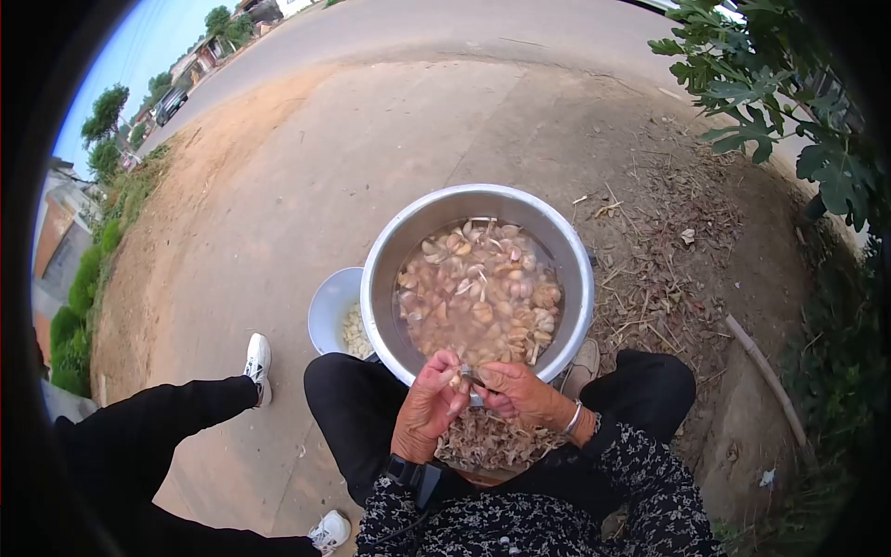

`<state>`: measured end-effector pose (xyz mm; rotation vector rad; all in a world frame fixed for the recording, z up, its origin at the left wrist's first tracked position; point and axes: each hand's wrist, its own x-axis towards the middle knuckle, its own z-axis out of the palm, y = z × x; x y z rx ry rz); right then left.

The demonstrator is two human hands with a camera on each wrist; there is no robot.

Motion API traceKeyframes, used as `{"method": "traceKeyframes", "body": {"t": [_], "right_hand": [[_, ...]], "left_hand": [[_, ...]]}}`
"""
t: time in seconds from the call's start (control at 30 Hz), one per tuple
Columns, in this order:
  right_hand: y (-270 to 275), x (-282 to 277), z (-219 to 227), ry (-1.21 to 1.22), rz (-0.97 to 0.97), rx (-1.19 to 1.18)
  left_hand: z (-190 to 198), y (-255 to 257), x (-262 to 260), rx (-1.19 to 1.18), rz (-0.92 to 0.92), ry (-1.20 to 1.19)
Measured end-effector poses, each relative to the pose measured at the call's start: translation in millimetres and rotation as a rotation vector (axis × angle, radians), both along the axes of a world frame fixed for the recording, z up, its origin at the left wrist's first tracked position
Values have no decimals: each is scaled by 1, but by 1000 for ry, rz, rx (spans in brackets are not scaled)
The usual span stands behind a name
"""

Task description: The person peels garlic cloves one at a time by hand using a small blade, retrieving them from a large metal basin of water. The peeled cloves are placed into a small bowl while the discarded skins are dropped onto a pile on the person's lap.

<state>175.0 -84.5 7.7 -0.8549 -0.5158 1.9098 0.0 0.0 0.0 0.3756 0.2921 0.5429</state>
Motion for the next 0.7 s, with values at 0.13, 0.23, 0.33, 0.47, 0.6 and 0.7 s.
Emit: {"method": "traceKeyframes", "body": {"t": [0.13,0.23,0.33,0.47,0.6,0.7], "right_hand": [[3,4,-1,46,-10,1],[2,-5,-15,-185,-99,136],[4,-4,-8,-468,-169,274],[1,12,15,-100,-144,57],[-8,31,27,-84,121,157],[-10,15,7,-798,627,805]], "left_hand": [[9,11,5,162,9,209],[23,2,6,101,63,284],[14,-2,6,95,101,286],[11,-1,1,48,134,284],[0,6,-15,-98,125,135],[6,3,-17,-35,132,139]]}}
